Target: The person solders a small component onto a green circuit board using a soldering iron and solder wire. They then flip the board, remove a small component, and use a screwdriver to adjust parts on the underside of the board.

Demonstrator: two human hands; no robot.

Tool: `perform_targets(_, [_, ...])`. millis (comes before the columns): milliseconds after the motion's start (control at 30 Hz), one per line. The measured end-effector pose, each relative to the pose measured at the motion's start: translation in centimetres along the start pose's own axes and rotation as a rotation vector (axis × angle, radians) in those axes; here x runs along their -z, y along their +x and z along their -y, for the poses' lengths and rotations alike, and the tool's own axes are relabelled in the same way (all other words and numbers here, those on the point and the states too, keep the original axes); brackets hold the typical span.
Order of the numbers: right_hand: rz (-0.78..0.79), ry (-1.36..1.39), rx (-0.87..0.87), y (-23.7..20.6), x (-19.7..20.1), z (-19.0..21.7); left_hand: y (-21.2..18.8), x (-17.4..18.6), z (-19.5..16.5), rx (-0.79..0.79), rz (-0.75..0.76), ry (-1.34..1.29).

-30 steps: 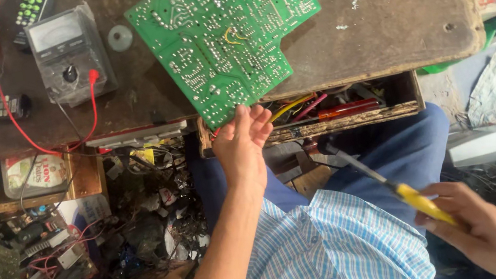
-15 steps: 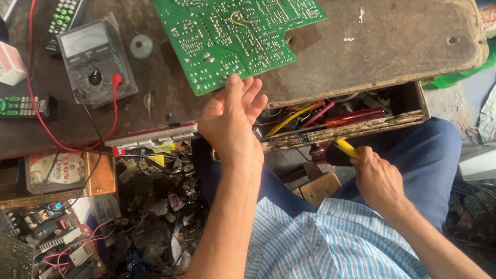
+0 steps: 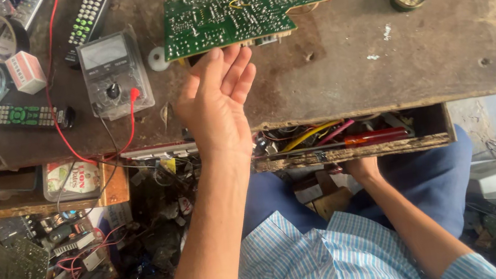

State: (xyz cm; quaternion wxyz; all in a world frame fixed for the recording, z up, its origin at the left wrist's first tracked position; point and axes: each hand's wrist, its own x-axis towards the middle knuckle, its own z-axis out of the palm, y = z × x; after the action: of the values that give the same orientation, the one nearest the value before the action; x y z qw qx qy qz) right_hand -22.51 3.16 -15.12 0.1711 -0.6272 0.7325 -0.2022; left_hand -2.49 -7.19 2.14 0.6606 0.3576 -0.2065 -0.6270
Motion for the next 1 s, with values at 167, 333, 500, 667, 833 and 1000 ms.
perform_targets(167, [0.175,-0.03,-0.087,2.5,-0.2,2.5,0.4,-0.5,-1.3,0.032,0.042,-0.033])
perform_targets(333, [0.21,-0.061,-0.114,3.1,-0.2,4.2,0.8,-0.8,-2.1,0.046,0.077,-0.045])
perform_targets(500, [0.144,-0.026,-0.088,2.6,-0.3,3.1,1.2,-0.9,-2.2,0.03,0.119,-0.057])
perform_targets(667, [0.235,0.141,-0.124,-3.3,2.5,-0.6,1.4,-1.3,-2.0,0.024,0.109,-0.09])
perform_targets(833, [0.363,0.47,-0.155,-6.9,9.7,0.1,0.9,-1.1,-1.0,-0.014,0.085,-0.102])
perform_targets(1000, [-0.209,0.561,0.23,1.9,13.8,5.0,0.8,-1.0,-0.6,-0.037,0.089,-0.094])
